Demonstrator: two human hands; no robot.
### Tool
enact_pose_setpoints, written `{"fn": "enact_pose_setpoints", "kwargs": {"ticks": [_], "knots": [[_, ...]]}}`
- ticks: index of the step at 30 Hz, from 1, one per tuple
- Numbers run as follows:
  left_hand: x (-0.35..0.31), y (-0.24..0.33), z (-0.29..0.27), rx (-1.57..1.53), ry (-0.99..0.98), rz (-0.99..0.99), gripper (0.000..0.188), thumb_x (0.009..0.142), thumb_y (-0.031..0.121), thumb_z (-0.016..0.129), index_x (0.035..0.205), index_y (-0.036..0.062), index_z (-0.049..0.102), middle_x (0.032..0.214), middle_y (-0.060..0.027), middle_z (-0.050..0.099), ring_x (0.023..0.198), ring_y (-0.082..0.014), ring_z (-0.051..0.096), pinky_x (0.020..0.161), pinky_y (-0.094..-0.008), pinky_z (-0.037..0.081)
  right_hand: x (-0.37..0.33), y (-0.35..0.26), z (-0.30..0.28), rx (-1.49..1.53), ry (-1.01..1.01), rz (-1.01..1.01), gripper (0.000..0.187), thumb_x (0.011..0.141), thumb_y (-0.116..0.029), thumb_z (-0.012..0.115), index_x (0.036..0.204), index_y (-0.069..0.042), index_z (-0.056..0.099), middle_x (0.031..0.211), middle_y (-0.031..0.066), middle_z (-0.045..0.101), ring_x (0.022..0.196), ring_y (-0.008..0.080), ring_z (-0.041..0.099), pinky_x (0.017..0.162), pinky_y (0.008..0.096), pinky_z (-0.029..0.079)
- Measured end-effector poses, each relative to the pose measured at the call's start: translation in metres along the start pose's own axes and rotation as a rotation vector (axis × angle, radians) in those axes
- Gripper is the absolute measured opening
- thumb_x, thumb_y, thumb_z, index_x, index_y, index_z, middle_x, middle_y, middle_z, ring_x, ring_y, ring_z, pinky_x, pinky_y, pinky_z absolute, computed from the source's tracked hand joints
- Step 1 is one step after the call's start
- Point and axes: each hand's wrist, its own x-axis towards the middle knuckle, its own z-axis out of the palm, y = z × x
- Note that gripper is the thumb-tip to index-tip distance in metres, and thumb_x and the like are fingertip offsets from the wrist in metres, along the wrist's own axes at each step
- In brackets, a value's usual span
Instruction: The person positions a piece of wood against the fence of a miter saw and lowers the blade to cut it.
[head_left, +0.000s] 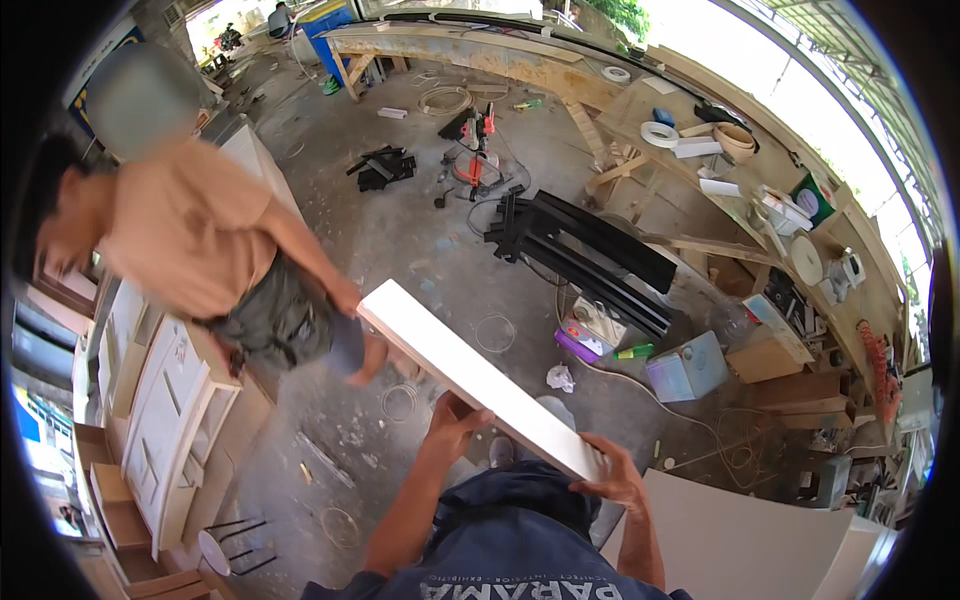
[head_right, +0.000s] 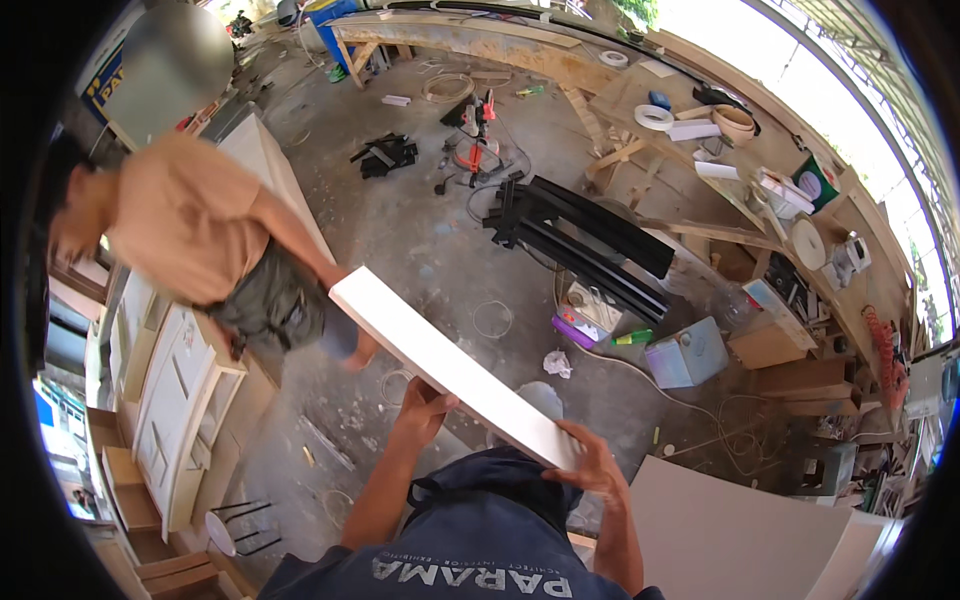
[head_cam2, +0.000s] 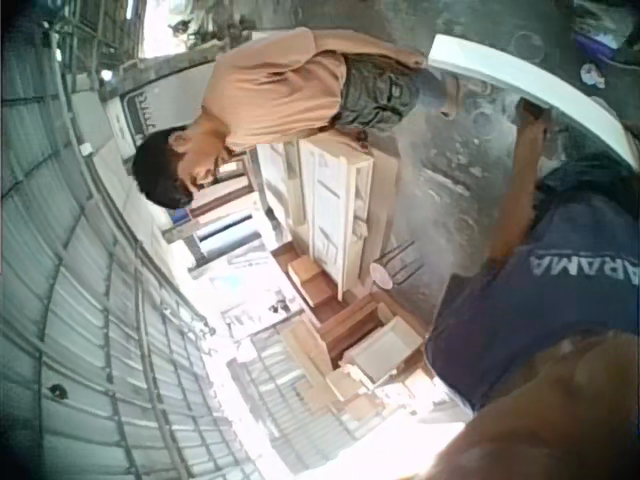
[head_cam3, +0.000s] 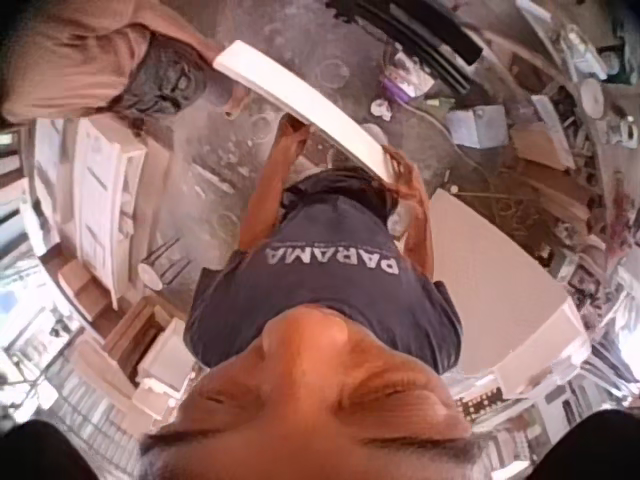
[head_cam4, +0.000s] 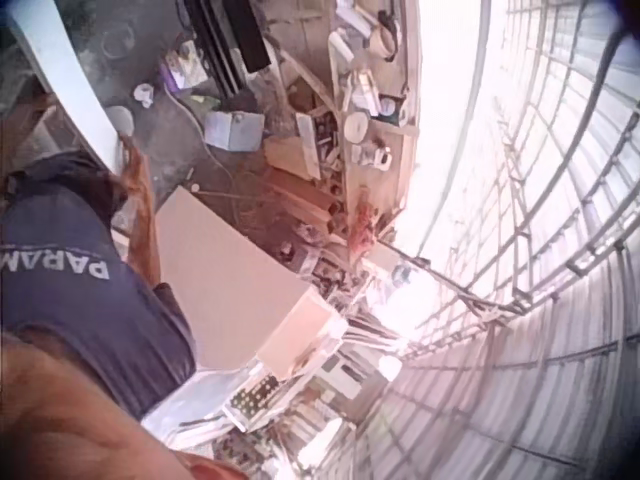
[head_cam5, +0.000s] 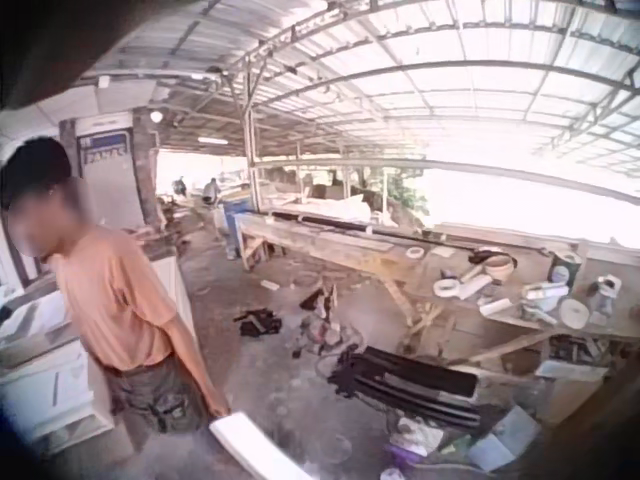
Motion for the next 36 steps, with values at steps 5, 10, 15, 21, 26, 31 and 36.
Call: {"fn": "enact_pose_setpoints", "kwargs": {"ticks": [5, 10, 15, 21, 26, 31, 36], "knots": [[0.140, 0.053, 0.010, -0.066, -0.063, 0.124, 0.069, 0.080, 0.006, 0.080, 0.138, -0.0057, 0.044, 0.136, -0.0217, 0.058, 0.129, -0.0299, 0.053, 0.112, -0.0406, 0.036, 0.114, -0.009, -0.036, -0.069, 0.055, 0.039, 0.086, 0.056, -0.030, 0.095, 0.131, -0.004, 0.062, 0.119, 0.0144, 0.069, 0.113, 0.0273, 0.063, 0.100, 0.0411, 0.047], [0.259, 0.104, -0.009, -0.159, -0.033, 0.207, 0.069, 0.082, 0.005, 0.077, 0.140, -0.0063, 0.043, 0.143, -0.0227, 0.052, 0.132, -0.0304, 0.051, 0.113, -0.0404, 0.036, 0.276, -0.021, -0.061, -0.074, 0.070, -0.128, 0.084, 0.057, -0.030, 0.094, 0.131, -0.004, 0.063, 0.114, 0.0148, 0.068, 0.107, 0.0296, 0.064, 0.095, 0.0401, 0.049], [0.347, 0.189, -0.046, 0.004, 0.262, 0.245, 0.054, 0.089, 0.006, 0.069, 0.138, -0.0009, 0.047, 0.131, -0.0154, 0.059, 0.118, -0.0289, 0.060, 0.098, -0.0413, 0.052, 0.450, -0.086, -0.073, -0.191, -0.014, -0.214, 0.083, 0.059, -0.027, 0.092, 0.132, -0.004, 0.061, 0.118, 0.0152, 0.064, 0.106, 0.0310, 0.063, 0.094, 0.0399, 0.050], [0.442, 0.270, -0.114, 0.091, 0.443, 0.311, 0.042, 0.094, 0.003, 0.062, 0.134, 0.0022, 0.050, 0.123, -0.0134, 0.062, 0.107, -0.0280, 0.067, 0.087, -0.0449, 0.061, 0.624, -0.124, -0.029, -0.116, -0.064, -0.308, 0.083, 0.062, -0.019, 0.091, 0.136, -0.003, 0.056, 0.119, 0.0152, 0.062, 0.105, 0.0305, 0.063, 0.089, 0.0377, 0.052], [0.548, 0.329, -0.200, 0.053, 0.528, 0.287, 0.045, 0.093, 0.000, 0.062, 0.136, 0.0015, 0.049, 0.126, -0.0123, 0.061, 0.111, -0.0275, 0.065, 0.089, -0.0470, 0.061, 0.740, -0.117, 0.038, -0.039, 0.135, -0.227, 0.084, 0.064, -0.016, 0.091, 0.137, -0.003, 0.053, 0.118, 0.0130, 0.064, 0.095, 0.0246, 0.067, 0.082, 0.0362, 0.054], [0.678, 0.399, -0.283, 0.079, 0.439, 0.203, 0.044, 0.095, -0.002, 0.058, 0.138, 0.0013, 0.047, 0.126, -0.0130, 0.061, 0.109, -0.0284, 0.065, 0.088, -0.0477, 0.061, 0.825, -0.065, 0.107, -0.092, 0.206, 0.123, 0.045, 0.078, -0.025, 0.083, 0.114, -0.004, 0.067, 0.109, 0.0140, 0.069, 0.091, 0.0261, 0.067, 0.080, 0.0391, 0.053], [0.787, 0.473, -0.348, 0.164, 0.423, 0.049, 0.043, 0.097, -0.002, 0.056, 0.138, 0.0017, 0.045, 0.129, -0.0153, 0.058, 0.111, -0.0309, 0.063, 0.094, -0.0488, 0.058, 0.895, -0.115, 0.178, -0.458, -0.248, -0.164, 0.047, 0.096, -0.051, 0.058, 0.087, -0.008, 0.074, 0.096, 0.0133, 0.072, 0.094, 0.0306, 0.064, 0.087, 0.0466, 0.044]]}}
